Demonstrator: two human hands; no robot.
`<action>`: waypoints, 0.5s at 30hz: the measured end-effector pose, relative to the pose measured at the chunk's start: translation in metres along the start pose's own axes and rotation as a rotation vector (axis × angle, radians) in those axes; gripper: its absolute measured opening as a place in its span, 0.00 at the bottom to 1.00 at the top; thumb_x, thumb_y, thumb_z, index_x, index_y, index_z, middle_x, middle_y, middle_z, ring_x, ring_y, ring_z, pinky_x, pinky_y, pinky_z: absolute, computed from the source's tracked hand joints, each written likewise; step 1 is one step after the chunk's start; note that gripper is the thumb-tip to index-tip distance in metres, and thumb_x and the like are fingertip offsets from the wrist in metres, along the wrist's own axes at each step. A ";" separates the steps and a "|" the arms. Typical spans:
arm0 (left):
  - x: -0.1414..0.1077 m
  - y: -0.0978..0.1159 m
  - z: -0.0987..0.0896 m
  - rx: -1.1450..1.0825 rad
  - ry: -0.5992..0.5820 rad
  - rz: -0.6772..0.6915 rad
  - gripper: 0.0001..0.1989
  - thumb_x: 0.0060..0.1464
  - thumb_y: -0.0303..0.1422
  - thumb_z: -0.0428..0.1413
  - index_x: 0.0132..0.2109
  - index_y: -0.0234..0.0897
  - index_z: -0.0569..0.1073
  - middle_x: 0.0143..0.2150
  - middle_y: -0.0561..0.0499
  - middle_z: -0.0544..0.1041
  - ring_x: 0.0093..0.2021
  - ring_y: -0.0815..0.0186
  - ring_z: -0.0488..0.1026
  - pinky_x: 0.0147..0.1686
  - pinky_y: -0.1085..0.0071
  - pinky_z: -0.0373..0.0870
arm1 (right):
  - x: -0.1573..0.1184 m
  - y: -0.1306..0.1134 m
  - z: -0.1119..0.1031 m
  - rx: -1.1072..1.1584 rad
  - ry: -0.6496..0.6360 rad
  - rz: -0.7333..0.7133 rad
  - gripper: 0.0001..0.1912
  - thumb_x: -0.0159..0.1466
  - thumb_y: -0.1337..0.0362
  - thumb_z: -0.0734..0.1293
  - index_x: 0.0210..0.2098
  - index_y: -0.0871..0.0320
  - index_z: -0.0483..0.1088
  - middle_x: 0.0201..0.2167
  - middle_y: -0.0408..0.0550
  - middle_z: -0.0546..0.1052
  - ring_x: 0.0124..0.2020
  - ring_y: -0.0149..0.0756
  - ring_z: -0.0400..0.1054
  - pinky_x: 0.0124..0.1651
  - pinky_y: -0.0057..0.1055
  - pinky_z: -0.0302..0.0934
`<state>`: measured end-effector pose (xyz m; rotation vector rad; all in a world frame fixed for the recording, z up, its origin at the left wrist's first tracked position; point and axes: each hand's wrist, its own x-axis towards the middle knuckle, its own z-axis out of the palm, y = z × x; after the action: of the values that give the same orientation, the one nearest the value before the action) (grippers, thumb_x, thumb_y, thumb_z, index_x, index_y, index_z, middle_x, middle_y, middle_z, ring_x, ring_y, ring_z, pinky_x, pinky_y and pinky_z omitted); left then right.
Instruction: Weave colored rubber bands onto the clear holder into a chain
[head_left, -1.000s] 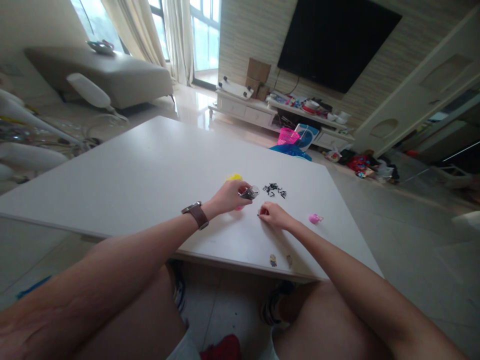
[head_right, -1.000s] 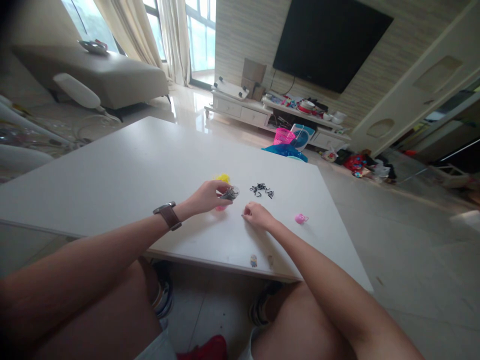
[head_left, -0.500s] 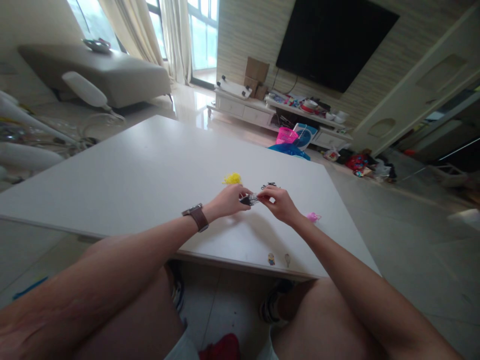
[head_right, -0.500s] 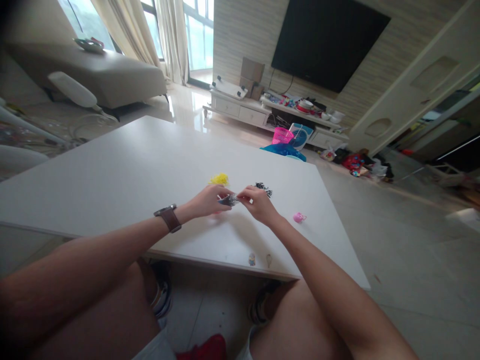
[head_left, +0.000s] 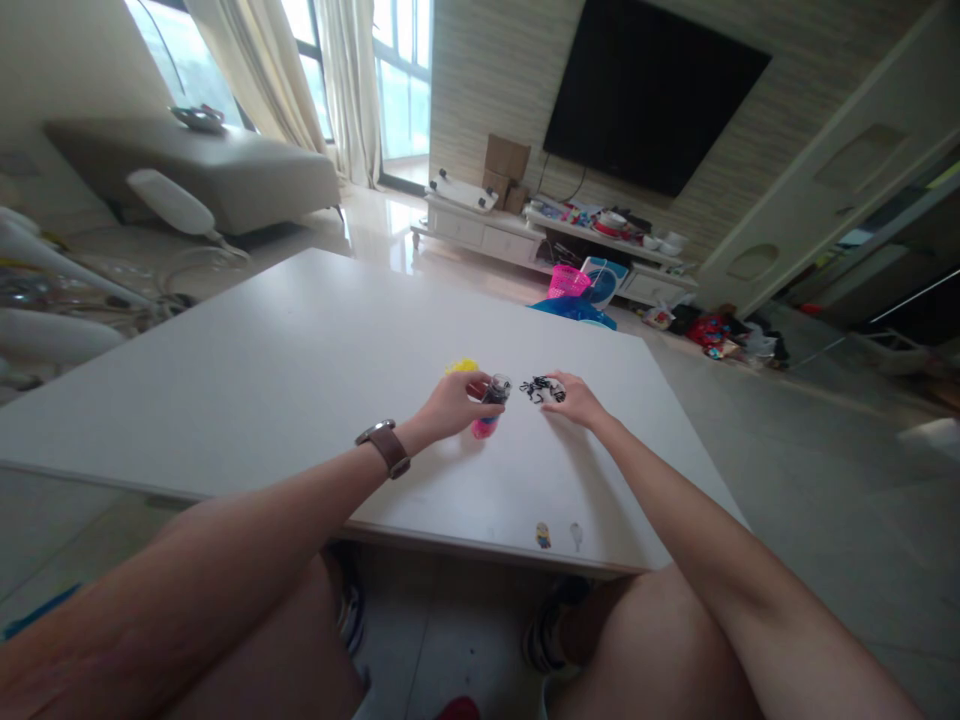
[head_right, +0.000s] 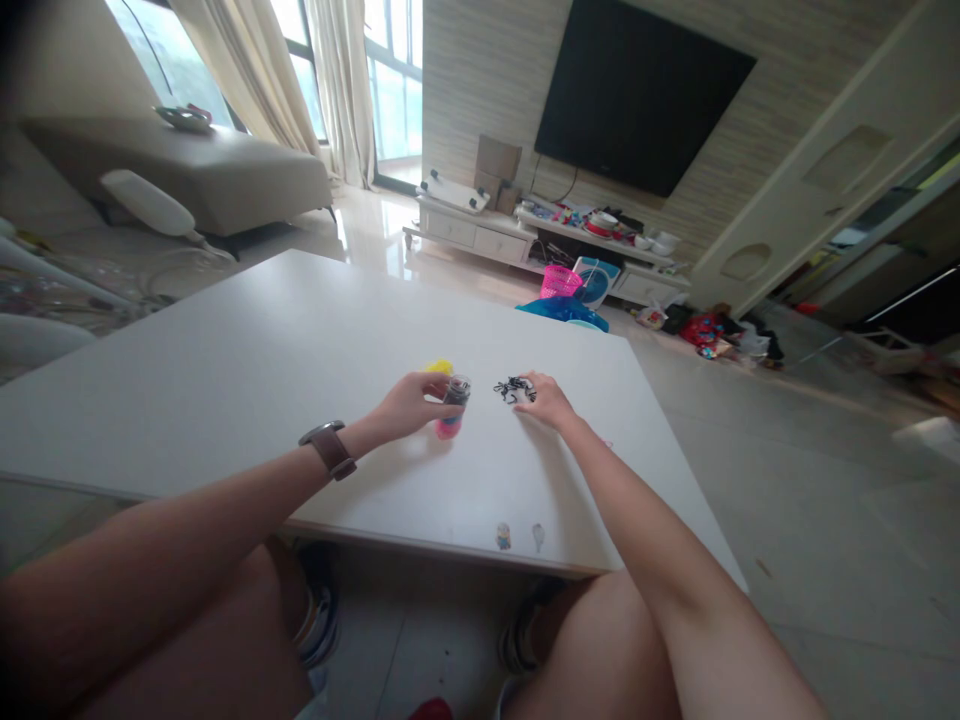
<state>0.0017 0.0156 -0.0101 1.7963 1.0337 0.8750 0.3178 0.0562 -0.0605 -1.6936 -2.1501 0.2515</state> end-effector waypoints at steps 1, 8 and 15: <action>0.000 0.000 0.000 -0.006 -0.001 0.000 0.14 0.44 0.33 0.66 0.41 0.36 0.80 0.36 0.49 0.81 0.37 0.64 0.78 0.40 0.69 0.73 | 0.003 0.006 0.004 0.001 -0.022 0.007 0.36 0.48 0.61 0.80 0.55 0.58 0.72 0.56 0.57 0.75 0.59 0.50 0.67 0.64 0.46 0.58; 0.003 -0.009 0.000 -0.046 -0.039 0.027 0.16 0.45 0.33 0.66 0.44 0.36 0.80 0.37 0.49 0.82 0.38 0.64 0.78 0.41 0.68 0.74 | 0.025 0.014 0.017 0.032 -0.086 0.061 0.23 0.55 0.59 0.77 0.49 0.54 0.77 0.49 0.51 0.79 0.51 0.45 0.71 0.57 0.41 0.62; 0.005 -0.009 -0.008 -0.007 -0.043 0.027 0.15 0.44 0.34 0.66 0.42 0.36 0.80 0.37 0.49 0.81 0.37 0.64 0.78 0.39 0.69 0.74 | 0.024 0.007 0.022 0.054 -0.062 -0.015 0.07 0.59 0.68 0.71 0.37 0.57 0.81 0.38 0.49 0.82 0.41 0.38 0.74 0.48 0.32 0.65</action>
<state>-0.0060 0.0252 -0.0142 1.8196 0.9795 0.8515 0.3101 0.0836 -0.0785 -1.6599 -2.1796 0.3595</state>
